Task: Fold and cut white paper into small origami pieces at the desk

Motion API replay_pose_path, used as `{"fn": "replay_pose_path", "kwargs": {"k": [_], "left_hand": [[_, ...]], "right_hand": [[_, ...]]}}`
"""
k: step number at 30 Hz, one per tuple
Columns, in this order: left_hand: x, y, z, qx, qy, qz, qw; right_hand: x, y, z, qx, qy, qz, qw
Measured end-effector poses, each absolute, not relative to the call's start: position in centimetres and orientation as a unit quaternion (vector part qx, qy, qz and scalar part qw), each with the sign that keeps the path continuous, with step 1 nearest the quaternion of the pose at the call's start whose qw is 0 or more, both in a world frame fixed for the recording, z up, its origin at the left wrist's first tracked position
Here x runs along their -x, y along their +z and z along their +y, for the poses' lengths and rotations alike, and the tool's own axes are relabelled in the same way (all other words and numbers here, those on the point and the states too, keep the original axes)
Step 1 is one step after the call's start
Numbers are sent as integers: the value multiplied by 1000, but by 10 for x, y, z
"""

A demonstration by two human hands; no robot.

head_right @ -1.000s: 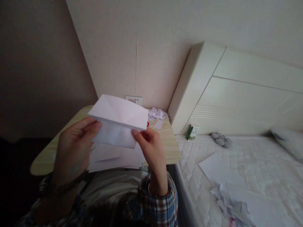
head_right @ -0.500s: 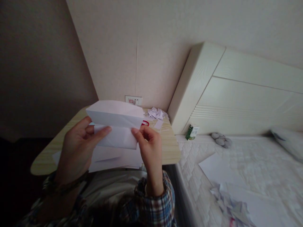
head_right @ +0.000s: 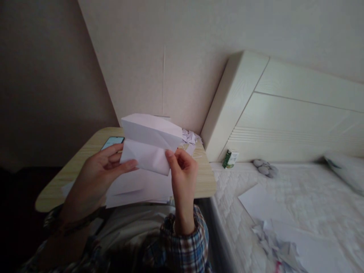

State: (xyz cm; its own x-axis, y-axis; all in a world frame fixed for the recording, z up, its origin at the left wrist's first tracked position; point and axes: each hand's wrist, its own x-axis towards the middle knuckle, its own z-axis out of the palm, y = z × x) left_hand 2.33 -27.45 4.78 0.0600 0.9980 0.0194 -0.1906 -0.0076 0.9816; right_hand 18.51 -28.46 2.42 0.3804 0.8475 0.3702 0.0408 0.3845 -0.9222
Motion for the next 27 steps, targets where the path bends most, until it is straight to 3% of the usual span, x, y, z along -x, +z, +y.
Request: {"fn": "replay_pose_path", "kwargs": {"k": [15, 23, 27], "left_hand": [[-22, 50, -272, -515, 517, 448, 517], [-36, 39, -276, -437, 637, 404, 490], [-43, 38, -275, -442, 643, 380, 497]], "right_hand": [[-185, 25, -282, 472, 318, -458, 683], [-170, 27, -280, 415, 472, -460, 627], [-161, 25, -279, 434, 478, -440, 624]]}}
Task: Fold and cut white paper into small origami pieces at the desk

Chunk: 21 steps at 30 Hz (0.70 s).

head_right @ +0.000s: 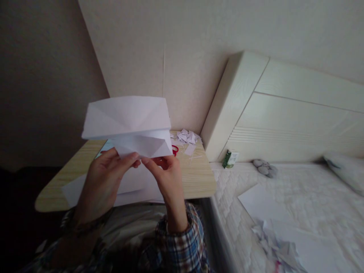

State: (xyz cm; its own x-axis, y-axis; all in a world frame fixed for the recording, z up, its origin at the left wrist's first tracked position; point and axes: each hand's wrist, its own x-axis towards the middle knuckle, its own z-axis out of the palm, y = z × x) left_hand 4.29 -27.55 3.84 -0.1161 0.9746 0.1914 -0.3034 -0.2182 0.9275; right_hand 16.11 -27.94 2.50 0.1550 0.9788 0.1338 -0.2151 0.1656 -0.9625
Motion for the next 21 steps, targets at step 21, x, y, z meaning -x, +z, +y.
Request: {"fn": "replay_pose_path", "kwargs": {"k": [21], "left_hand": [[-28, 43, -269, -454, 639, 406, 470]], "right_hand": [[-185, 26, -274, 429, 445, -464, 634]]}}
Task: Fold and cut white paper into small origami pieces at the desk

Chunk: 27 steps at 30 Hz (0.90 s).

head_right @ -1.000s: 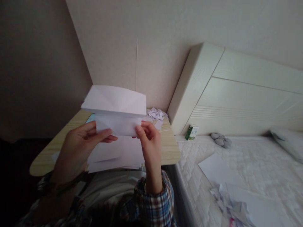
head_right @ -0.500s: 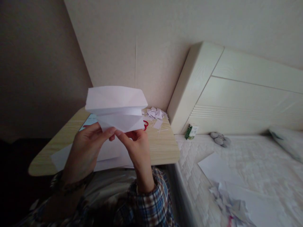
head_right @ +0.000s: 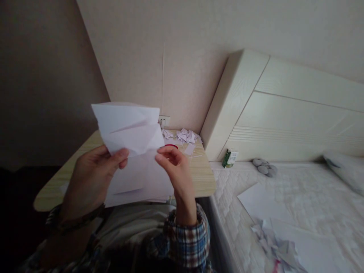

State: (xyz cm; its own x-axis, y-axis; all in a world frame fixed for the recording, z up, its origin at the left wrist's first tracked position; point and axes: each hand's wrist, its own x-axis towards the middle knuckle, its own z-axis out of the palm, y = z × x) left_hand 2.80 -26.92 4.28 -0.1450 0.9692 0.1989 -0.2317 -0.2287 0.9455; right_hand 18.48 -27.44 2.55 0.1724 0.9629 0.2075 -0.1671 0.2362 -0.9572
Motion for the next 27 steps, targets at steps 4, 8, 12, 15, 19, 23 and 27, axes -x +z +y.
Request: {"fn": "replay_pose_path", "kwargs": {"k": [4, 8, 12, 15, 19, 23, 27], "left_hand": [[-37, 39, -272, -481, 617, 402, 476], [-35, 38, -273, -486, 610, 413, 471], [-33, 39, -273, -496, 605, 411, 469], [-28, 40, -270, -472, 622, 420, 461], [-18, 43, -268, -458, 633, 425, 456], [-19, 44, -269, -502, 571, 423, 493], [-24, 45, -269, -501, 550, 436, 507]], "right_hand": [[-164, 28, -276, 429, 472, -436, 635], [-178, 28, -276, 430, 432, -428, 667], [-200, 27, -277, 437, 409, -421, 682], [-214, 25, -278, 443, 367, -405, 711], [-222, 23, -281, 433, 333, -398, 738], [-206, 25, -281, 407, 400, -466, 676], [-193, 26, -279, 405, 442, -464, 652]]}}
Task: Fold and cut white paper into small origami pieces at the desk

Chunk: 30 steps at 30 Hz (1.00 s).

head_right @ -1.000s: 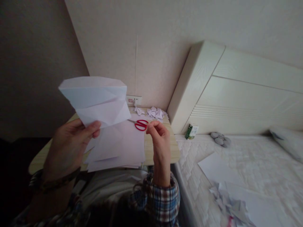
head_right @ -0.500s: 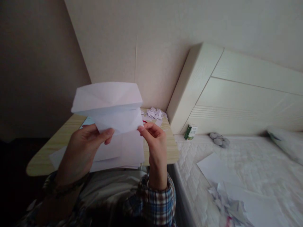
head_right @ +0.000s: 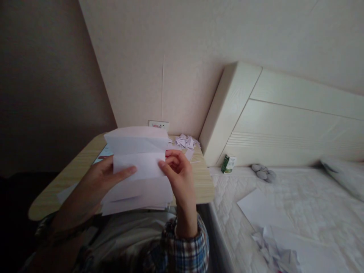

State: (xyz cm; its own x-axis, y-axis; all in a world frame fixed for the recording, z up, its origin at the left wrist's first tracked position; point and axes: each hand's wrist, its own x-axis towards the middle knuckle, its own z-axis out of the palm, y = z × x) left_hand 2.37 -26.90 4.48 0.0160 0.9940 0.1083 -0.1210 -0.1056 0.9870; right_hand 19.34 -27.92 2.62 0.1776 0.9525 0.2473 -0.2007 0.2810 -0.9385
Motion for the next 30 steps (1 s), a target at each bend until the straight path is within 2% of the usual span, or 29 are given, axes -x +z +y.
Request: {"fn": "replay_pose_path", "kwargs": {"k": [5, 8, 16, 30], "left_hand": [[-22, 46, -271, -473, 608, 419, 481], [-20, 45, -273, -499, 600, 412, 471], [-20, 46, -275, -537, 529, 409, 514], [-9, 39, -274, -600, 511, 453, 416]], "right_hand": [[-203, 22, -278, 404, 479, -518, 581], [-208, 22, -280, 401, 459, -554, 567], [-200, 28, -289, 379, 421, -513, 644], [-201, 26, -294, 391, 354, -515, 676]]}}
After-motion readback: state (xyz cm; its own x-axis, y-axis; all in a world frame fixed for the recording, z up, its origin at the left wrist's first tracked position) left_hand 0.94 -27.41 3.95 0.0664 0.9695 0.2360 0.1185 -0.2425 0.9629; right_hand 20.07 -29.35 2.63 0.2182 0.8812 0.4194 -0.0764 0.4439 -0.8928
